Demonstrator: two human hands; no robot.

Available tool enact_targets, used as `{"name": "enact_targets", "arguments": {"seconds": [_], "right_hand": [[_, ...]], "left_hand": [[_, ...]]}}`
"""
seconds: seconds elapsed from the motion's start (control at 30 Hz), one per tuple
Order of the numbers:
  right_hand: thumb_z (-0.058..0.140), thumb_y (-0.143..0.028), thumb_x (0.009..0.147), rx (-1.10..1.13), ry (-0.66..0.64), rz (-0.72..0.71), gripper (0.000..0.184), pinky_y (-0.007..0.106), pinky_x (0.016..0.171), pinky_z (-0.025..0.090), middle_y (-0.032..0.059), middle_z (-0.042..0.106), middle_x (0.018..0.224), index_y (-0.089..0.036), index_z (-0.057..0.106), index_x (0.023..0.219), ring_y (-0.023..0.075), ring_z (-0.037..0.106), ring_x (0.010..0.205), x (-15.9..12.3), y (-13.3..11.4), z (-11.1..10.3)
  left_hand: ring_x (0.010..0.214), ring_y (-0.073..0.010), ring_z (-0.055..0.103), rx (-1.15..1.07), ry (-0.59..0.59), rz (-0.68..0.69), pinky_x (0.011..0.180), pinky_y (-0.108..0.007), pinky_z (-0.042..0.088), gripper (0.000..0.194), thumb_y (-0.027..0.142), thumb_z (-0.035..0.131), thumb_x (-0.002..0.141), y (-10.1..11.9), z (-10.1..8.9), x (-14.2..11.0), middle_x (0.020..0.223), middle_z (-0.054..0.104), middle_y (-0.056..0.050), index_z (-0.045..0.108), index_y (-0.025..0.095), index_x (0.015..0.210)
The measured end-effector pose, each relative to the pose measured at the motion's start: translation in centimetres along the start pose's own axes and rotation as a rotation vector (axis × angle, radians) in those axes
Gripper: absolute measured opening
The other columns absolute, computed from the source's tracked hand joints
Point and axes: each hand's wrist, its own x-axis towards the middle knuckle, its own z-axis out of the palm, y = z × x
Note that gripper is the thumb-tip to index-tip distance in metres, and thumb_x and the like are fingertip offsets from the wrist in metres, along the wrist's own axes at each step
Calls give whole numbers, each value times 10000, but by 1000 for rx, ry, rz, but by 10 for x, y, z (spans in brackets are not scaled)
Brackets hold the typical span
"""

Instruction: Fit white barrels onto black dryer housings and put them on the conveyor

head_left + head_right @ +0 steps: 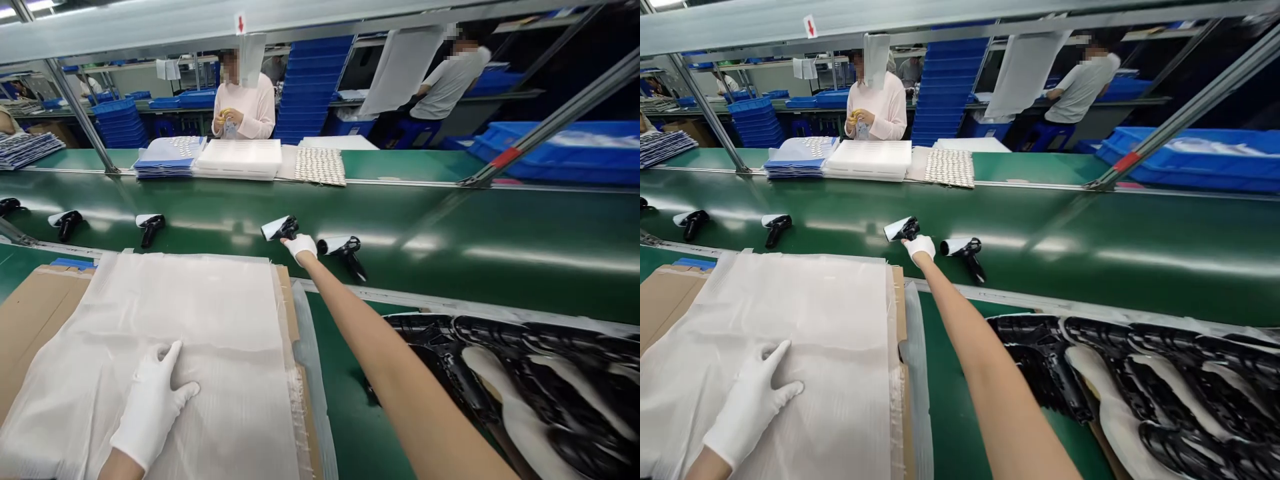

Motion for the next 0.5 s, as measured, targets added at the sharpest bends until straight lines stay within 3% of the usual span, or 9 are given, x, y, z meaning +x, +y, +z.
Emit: {"name": "enact_targets", "arguments": {"seconds": [0.17, 0.3, 0.4, 0.5], "right_hand": [[582, -401, 972, -35, -38, 48, 386, 439, 947, 536, 102, 586, 1285, -150, 583, 1265, 216, 617, 1096, 11, 10, 17], [597, -402, 964, -13, -41, 15, 367, 461, 962, 525, 99, 598, 1280, -165, 596, 1245, 227, 610, 1115, 12, 5, 11], [539, -370, 977, 25, 18, -136, 370, 510, 1052, 445, 171, 568, 1343, -132, 610, 1251, 311, 547, 1242, -9, -9, 0], [552, -349, 935, 90, -1, -460, 426, 447, 1139, 376, 150, 539, 1421, -157, 604, 1311, 312, 477, 1348, -68, -27, 2]], "left_hand": [[1095, -312, 642, -141, 1, 67, 990, -511, 484, 376, 426, 495, 854, -9, 8, 2, 1111, 669, -97, 695, 227, 1102], [905, -276, 673, -239, 32, 34, 870, -455, 526, 295, 459, 502, 853, -8, -2, 4, 899, 679, -58, 703, 244, 854], [852, -256, 669, -322, 186, 6, 773, -386, 535, 269, 488, 580, 827, -4, -20, 6, 863, 684, -45, 688, 242, 819], [755, -210, 652, -440, 375, 99, 666, -312, 518, 177, 390, 623, 855, 12, -33, 5, 796, 668, -29, 666, 225, 809]]}}
